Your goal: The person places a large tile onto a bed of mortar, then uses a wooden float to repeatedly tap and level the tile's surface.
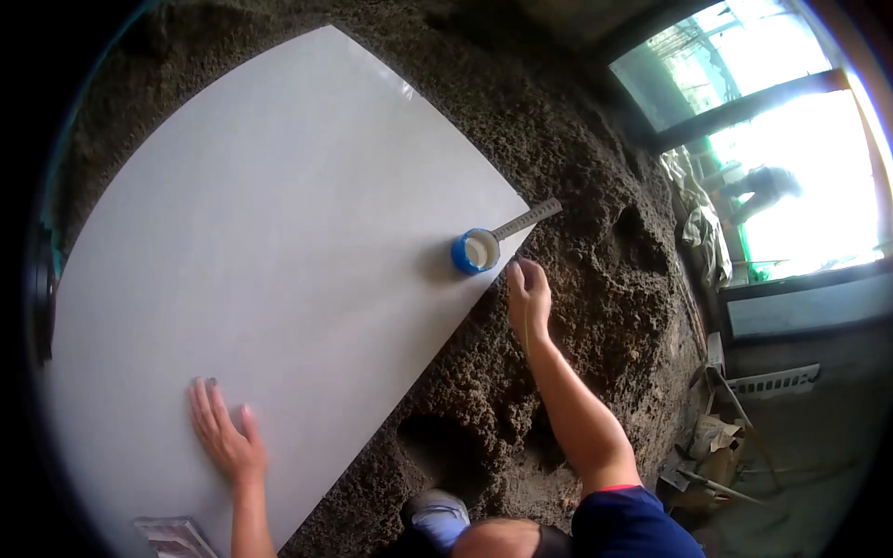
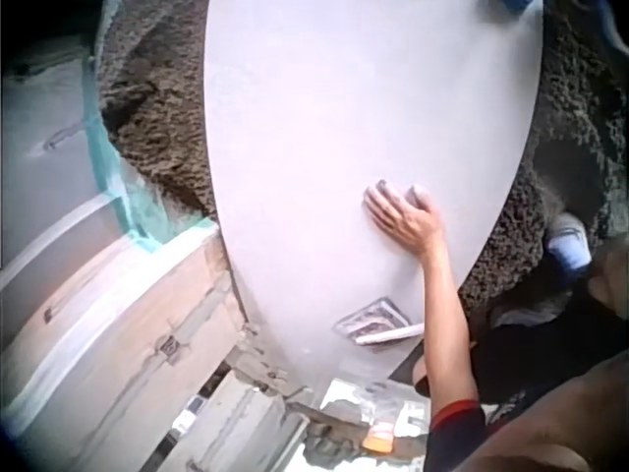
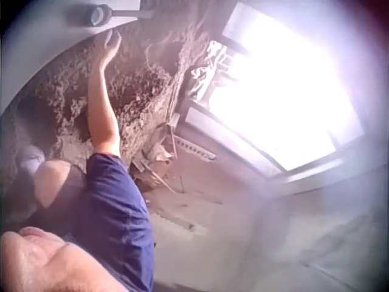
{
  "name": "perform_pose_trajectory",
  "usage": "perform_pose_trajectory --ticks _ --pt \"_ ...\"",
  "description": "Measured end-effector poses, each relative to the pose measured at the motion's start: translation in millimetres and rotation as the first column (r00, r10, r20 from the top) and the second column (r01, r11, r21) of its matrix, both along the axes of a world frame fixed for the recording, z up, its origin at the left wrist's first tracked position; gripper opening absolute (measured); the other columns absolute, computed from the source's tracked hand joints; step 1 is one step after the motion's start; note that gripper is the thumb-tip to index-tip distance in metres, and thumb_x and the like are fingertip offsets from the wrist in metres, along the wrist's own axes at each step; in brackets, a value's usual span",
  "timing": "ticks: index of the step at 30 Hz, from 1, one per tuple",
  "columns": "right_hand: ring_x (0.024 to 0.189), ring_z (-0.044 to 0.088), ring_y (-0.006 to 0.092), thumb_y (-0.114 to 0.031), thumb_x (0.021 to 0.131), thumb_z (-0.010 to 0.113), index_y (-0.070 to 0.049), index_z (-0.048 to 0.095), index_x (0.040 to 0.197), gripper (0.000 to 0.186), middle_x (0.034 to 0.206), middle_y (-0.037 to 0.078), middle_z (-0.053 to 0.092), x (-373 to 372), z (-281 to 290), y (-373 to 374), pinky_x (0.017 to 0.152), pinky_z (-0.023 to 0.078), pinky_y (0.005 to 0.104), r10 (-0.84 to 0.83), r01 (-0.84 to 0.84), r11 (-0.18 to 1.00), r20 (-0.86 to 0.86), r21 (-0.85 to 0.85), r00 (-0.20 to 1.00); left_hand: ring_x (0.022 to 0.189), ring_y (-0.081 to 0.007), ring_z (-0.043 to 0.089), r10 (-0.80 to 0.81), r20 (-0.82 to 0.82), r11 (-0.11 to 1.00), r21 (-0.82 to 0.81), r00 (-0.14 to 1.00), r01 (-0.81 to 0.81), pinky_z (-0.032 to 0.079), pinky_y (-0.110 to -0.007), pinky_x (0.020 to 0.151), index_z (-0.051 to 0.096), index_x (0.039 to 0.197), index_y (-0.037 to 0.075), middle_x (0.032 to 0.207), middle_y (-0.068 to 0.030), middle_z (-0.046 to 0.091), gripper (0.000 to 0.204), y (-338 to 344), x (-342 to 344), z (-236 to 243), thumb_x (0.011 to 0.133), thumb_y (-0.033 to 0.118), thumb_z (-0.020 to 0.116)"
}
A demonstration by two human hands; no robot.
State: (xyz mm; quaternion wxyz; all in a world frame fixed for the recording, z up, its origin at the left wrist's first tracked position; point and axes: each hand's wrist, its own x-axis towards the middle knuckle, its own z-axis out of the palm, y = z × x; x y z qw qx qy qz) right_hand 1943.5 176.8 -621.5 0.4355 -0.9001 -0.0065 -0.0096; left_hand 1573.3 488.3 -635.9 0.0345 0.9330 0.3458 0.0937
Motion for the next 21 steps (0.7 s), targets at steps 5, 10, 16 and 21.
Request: perform_pose_trajectory --ticks 5,10,16,21 --pt "0.091 0.055 0.0152 -0.021 0.090 0.060 0.001 0.054 0.113 0.032 0.100 0.008 0.059 -33 2 -8 0.082 0.045 0.0283 0.085 -0.086 0.996 0.016 0.035 0.996 0.135 -0.0356 0.028 -0.021 -0.028 1.000 0.007 0.999 0.021 0.021 -0.047 0.110 0.038 0.136 -0.001 0.145 -0.0182 0.032 0.056 -2 3 0 0.091 0.031 0.045" --pt "0.093 0.057 0.0181 -0.015 0.090 0.060 0.000 0.049 0.122 0.037 0.111 0.014 0.050 -40 19 13 0.079 0.052 0.0299 0.205 -0.199 0.974 0.044 -0.110 0.978 0.135 -0.0356 0.029 -0.003 -0.020 1.000 0.012 1.000 0.003 0.023 -0.047 0.109 0.038 0.136 0.000 0.145 -0.0170 0.032 0.055 -5 -2 -4 0.090 0.030 0.046" --pt "0.115 0.047 0.0324 -0.019 0.083 0.068 -0.014 0.043 0.134 0.056 0.137 0.021 0.027 -28 23 39 0.093 0.048 0.0386 0.241 -0.262 0.929 -0.112 -0.263 0.964 0.134 -0.0356 0.031 0.006 0.017 1.000 0.005 1.000 -0.006 0.027 -0.049 0.107 0.042 0.132 0.001 0.143 -0.0169 0.035 0.054 -5 -5 -7 0.088 0.033 0.048" --pt "0.107 0.054 0.0369 -0.019 0.082 0.068 -0.007 0.059 0.109 0.031 0.130 0.021 0.037 -6 11 66 0.085 0.051 0.0412 0.302 -0.251 0.873 0.059 -0.418 0.952 0.133 -0.0350 0.032 0.047 0.017 0.997 -0.056 0.999 -0.046 0.025 -0.050 0.108 0.046 0.129 0.002 0.142 -0.0176 0.037 0.058 -5 -12 1 0.082 0.035 0.054"
